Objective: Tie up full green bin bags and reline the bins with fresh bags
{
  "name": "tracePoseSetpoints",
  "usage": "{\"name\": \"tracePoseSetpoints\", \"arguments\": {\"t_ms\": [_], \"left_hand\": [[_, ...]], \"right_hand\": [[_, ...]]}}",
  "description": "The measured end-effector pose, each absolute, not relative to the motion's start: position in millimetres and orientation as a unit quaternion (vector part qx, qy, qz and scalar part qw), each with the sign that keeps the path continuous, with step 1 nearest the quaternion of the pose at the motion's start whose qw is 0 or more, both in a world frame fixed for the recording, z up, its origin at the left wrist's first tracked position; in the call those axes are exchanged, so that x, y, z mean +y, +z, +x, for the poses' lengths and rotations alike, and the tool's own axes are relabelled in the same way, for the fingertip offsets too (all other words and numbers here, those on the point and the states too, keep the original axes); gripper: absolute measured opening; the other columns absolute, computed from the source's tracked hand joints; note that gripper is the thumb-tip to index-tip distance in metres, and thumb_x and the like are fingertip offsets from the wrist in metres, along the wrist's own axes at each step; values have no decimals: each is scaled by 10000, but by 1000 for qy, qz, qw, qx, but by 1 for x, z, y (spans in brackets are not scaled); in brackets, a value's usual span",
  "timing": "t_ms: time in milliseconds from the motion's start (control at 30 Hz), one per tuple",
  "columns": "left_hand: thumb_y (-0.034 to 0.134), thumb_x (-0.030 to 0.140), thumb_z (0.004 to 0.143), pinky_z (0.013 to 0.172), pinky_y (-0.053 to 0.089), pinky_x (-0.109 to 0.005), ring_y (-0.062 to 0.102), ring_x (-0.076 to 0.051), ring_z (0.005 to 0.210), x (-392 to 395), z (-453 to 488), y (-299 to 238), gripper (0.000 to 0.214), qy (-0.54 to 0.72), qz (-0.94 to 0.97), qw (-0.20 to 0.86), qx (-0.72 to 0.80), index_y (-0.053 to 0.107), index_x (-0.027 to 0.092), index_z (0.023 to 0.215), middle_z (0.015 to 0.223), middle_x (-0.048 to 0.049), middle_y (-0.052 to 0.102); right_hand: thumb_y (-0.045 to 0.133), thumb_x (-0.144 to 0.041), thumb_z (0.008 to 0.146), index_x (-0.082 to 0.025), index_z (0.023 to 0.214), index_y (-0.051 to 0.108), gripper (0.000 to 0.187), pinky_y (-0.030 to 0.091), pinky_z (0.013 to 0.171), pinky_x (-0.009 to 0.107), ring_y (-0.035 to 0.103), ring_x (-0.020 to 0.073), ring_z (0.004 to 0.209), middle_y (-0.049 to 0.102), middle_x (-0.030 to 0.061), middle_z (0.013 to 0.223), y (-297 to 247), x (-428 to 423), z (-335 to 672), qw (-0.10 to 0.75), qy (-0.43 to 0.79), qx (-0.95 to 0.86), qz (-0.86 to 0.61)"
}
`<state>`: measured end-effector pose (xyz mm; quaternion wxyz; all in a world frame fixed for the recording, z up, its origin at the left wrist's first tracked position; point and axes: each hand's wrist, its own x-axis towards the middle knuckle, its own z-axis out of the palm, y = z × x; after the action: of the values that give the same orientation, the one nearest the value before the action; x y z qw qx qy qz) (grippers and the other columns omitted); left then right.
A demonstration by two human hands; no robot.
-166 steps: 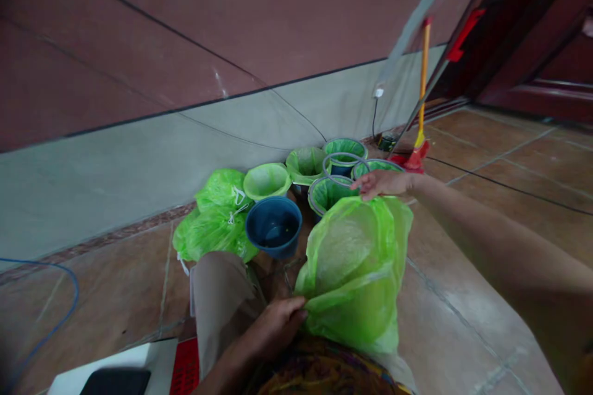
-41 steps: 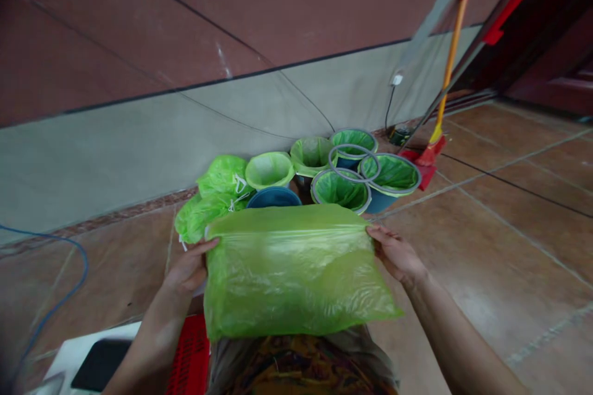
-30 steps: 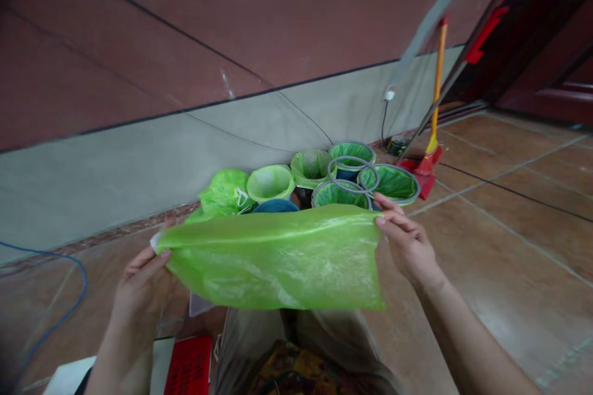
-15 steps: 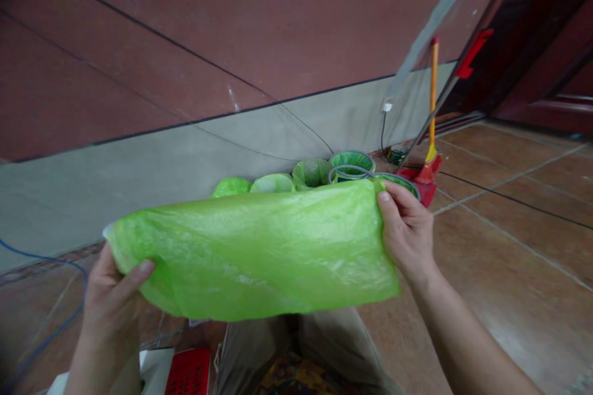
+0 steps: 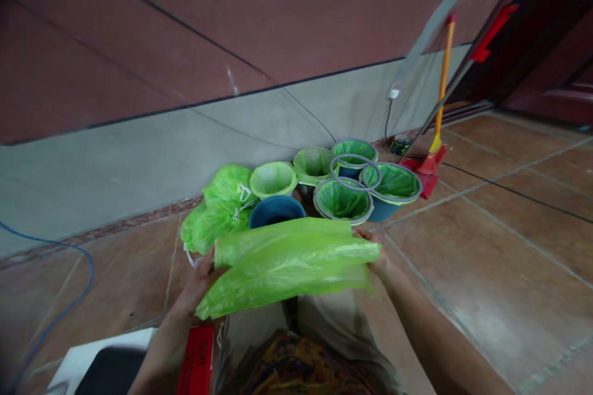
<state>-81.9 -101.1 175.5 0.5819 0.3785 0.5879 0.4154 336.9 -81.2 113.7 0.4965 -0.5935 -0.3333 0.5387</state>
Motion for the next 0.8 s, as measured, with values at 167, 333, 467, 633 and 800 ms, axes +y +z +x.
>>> {"name": "tracePoseSetpoints", "arguments": {"t_ms": [167, 333, 467, 633, 800], "left_hand": [[844, 468, 674, 936, 582, -396, 652, -315, 1198, -112, -89, 174, 1030, 426, 338, 585, 602, 340, 292, 1555, 1393, -112, 625], [864, 383, 651, 1126, 446, -389, 466, -331, 1404, -127, -92, 179, 996, 408, 381, 561, 611, 404, 275, 1528, 1538, -95, 487], [873, 338, 618, 1003, 539, -449, 621, -358, 1224, -125, -88, 190, 1095, 409, 355, 614, 574, 326, 246, 1562, 1374, -124, 637], [821, 307, 665, 882, 590, -374, 692, -273, 1074, -74, -93, 230, 929, 526, 416, 464, 579, 423, 253, 1502, 1262, -75, 700], [666, 165, 736, 1028, 519, -357, 641, -248, 1188, -7, -79, 245, 764, 526, 562, 206, 604, 465, 203, 1472, 1360, -85, 642]], "right_hand": [[509, -788, 808, -208, 1129, 713, 693, 613, 775, 447, 754, 310, 897, 769, 139, 1064, 141, -101, 357, 425, 680, -256, -540], [767, -513, 761, -260, 1366, 595, 678, 563, 969, 436, 670, 307, 1166, 681, 114, 1311, 165, -122, 360, 304, 688, -412, -513], [815, -408, 688, -194, 1237, 674, 605, 602, 849, 424, 734, 290, 930, 765, 99, 1077, 171, -107, 340, 261, 632, -480, -549], [654, -280, 826, -161, 1012, 722, 231, 581, 804, 373, 721, 247, 848, 767, 61, 931, 187, -5, 284, 318, 378, -608, -621], [589, -190, 934, -81, 1215, 635, 305, 518, 967, 343, 651, 239, 1114, 662, 180, 1241, 152, 77, 194, 97, 219, -707, -666]]}}
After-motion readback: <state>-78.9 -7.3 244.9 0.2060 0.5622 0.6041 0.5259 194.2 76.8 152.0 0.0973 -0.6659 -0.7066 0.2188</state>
